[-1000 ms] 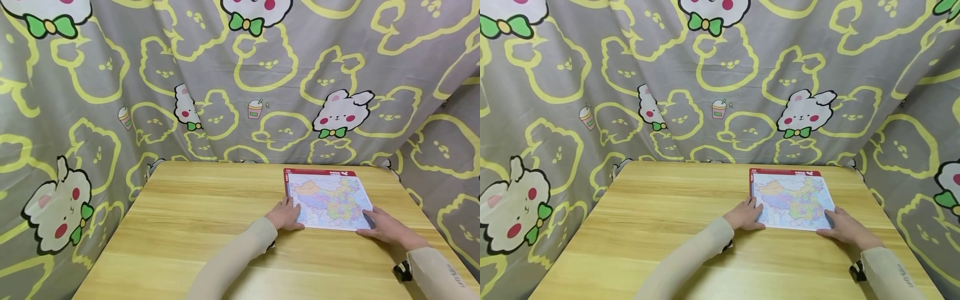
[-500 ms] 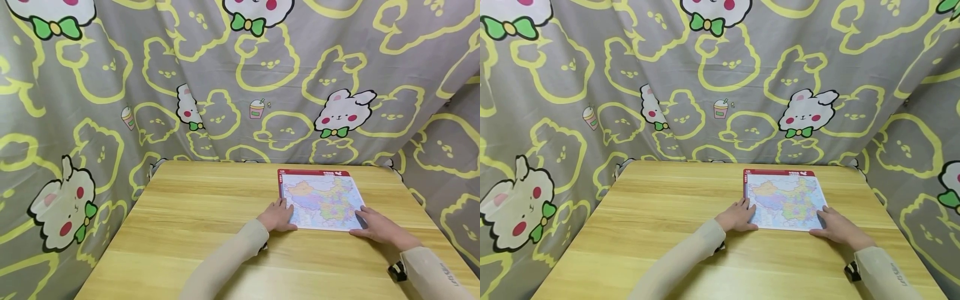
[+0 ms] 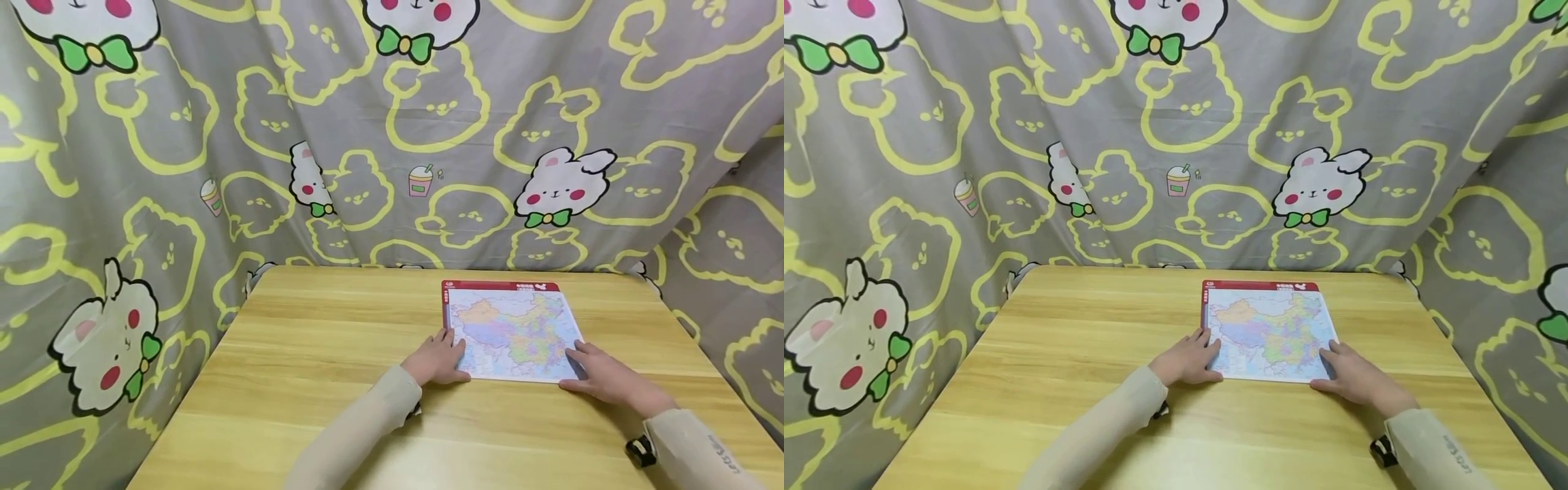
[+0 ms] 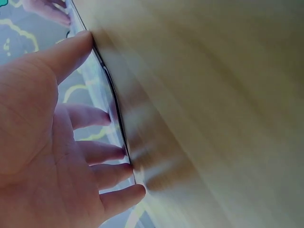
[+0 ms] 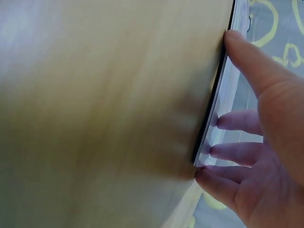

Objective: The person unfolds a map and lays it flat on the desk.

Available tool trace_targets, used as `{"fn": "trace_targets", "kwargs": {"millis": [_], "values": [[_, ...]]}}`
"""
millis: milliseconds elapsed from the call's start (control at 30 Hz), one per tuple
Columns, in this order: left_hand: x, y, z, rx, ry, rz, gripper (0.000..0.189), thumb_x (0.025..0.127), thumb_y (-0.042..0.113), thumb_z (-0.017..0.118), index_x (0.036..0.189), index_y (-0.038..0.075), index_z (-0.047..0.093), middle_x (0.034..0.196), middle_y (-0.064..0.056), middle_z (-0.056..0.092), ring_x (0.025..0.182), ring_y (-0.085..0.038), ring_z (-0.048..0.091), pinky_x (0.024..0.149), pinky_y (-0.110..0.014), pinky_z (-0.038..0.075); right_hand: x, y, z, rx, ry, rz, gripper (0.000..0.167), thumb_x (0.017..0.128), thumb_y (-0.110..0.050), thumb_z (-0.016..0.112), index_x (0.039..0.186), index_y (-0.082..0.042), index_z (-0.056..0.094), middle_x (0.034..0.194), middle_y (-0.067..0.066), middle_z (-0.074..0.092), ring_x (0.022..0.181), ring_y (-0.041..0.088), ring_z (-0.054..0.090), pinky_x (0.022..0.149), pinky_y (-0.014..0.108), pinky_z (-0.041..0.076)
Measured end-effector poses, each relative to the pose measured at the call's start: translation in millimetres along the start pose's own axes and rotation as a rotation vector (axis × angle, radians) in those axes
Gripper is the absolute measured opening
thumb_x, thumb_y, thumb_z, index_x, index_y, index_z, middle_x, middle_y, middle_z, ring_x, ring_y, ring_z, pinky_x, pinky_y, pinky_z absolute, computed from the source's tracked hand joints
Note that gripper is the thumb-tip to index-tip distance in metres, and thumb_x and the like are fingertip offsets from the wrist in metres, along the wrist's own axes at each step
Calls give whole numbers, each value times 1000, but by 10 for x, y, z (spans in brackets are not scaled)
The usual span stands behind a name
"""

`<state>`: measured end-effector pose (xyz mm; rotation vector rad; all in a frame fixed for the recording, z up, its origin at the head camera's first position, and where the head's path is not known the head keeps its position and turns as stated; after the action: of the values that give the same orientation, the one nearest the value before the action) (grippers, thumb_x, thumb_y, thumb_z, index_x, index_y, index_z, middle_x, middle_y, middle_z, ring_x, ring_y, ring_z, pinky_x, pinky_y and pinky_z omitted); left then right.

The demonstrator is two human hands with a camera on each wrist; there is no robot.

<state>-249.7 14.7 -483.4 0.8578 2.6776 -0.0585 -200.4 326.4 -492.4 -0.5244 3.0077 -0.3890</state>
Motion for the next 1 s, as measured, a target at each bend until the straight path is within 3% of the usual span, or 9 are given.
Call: {"fn": "trace_targets", "kwargs": {"millis": [467,1000], "values": [[-199,-237,43,5,-3,-33,78,89,59,53,149,15,31,155,-13,21,141,-28,18,110,-42,24,57,-299,40,2,0,-57,70,82,-45,69,122,10,57,129,40,42,118,56,40,94,62,35],[-441,-532,127,10,3,-36,78,89,59,51,149,14,31,154,-14,21,141,-30,18,109,-45,25,220,-547,107,-3,-34,-102,67,87,-45,64,127,8,54,134,36,41,124,52,37,98,60,32]]}}
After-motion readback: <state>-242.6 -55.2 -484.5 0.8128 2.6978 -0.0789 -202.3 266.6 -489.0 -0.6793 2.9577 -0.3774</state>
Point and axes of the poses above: each hand's wrist, its own x-axis towards the middle knuckle, its own z-axis out of the palm, y = z × x, the point moved 2 cm from there along x, towards the middle knuckle
